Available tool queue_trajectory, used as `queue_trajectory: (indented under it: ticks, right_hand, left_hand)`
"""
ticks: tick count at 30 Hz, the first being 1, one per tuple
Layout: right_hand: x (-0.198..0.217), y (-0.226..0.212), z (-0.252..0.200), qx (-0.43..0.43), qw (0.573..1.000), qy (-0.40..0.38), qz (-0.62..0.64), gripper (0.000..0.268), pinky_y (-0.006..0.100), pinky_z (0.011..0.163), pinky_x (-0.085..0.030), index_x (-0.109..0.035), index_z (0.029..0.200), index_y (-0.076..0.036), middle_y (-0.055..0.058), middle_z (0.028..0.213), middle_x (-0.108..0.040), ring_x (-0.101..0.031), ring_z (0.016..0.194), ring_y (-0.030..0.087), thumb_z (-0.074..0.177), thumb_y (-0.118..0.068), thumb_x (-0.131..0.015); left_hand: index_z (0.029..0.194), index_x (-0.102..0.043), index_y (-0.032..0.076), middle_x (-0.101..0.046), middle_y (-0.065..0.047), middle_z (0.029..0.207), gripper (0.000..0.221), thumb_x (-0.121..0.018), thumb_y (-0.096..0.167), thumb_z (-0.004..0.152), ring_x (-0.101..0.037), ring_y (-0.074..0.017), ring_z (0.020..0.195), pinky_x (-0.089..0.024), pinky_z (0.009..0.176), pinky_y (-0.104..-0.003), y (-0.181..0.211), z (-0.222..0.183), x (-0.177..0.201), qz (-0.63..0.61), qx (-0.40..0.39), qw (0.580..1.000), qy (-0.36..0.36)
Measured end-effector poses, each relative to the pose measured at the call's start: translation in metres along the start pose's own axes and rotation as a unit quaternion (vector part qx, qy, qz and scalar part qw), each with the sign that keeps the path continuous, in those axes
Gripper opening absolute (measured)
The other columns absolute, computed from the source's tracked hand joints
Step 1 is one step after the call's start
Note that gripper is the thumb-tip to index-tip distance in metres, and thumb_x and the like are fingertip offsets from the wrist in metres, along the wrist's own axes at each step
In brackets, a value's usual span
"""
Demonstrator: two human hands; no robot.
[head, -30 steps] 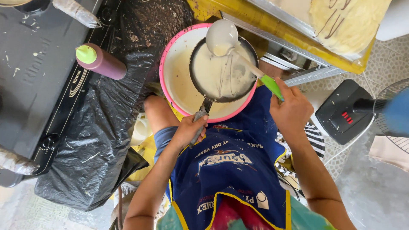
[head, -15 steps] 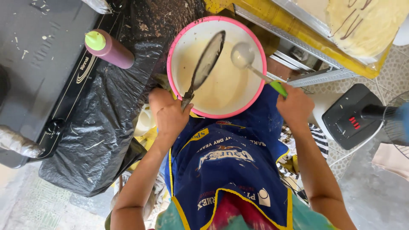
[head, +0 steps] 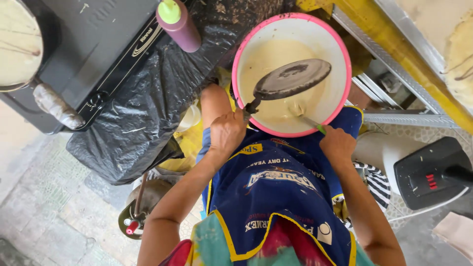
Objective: Cooking crepes by pouring batter into a pan and spreading it
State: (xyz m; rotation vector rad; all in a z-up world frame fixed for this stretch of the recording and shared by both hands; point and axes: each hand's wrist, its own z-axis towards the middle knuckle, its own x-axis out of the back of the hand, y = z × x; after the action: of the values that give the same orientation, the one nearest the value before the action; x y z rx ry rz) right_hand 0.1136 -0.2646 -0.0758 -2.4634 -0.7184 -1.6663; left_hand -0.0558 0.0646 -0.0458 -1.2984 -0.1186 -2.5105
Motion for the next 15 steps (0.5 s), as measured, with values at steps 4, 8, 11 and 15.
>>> queue_trajectory:
  ticks: [4,8,11,15]
  right_hand:
    - [-0.002,0.012,-0.002,-0.004,1.000,-0.026,-0.006,0.048,0.051,0.078,-0.060,-0.069,0.137,-0.041,0.013,0.100,-0.076,-0.077,0.089,0.041,0.094,-0.029,-0.052]
    - [0.042,-0.005,-0.021,0.007,0.993,-0.003,-0.117,0.066,0.050,0.086,-0.059,-0.066,0.145,-0.041,0.011,0.121,-0.072,-0.071,0.105,0.038,0.082,-0.059,-0.073]
    - [0.100,-0.063,-0.032,0.241,0.924,0.294,-0.043,0.052,0.043,0.096,-0.054,-0.074,0.135,-0.024,0.010,0.123,-0.076,-0.071,0.106,0.031,0.092,-0.052,-0.066]
    - [0.181,-0.228,-0.041,0.411,0.855,0.261,0.182,0.038,0.039,0.089,-0.059,-0.077,0.125,-0.024,0.008,0.108,-0.075,-0.072,0.107,0.030,0.097,-0.048,-0.070]
  left_hand:
    - [0.083,-0.064,0.014,-0.048,0.003,0.059,0.021,-0.055,0.030,0.092,-0.058,-0.0176,0.048,-0.048,0.047,-0.031,0.010,-0.006,-0.018,0.015,0.023,1.000,0.010]
    - [0.087,-0.064,0.014,-0.049,0.003,0.061,0.014,-0.053,0.021,0.085,-0.060,-0.0190,0.052,-0.047,0.049,-0.034,0.011,-0.008,-0.012,-0.033,0.034,0.999,0.013]
    - [0.083,-0.058,0.013,-0.063,-0.003,0.065,0.006,-0.058,0.015,0.088,-0.062,-0.0236,0.052,-0.039,0.040,-0.039,0.022,-0.016,-0.024,-0.142,0.131,0.976,-0.101]
    - [0.080,-0.059,0.015,-0.048,0.003,0.062,0.007,-0.052,0.013,0.083,-0.056,-0.0162,0.050,-0.045,0.047,-0.033,0.030,-0.017,-0.028,-0.067,0.131,0.989,0.010]
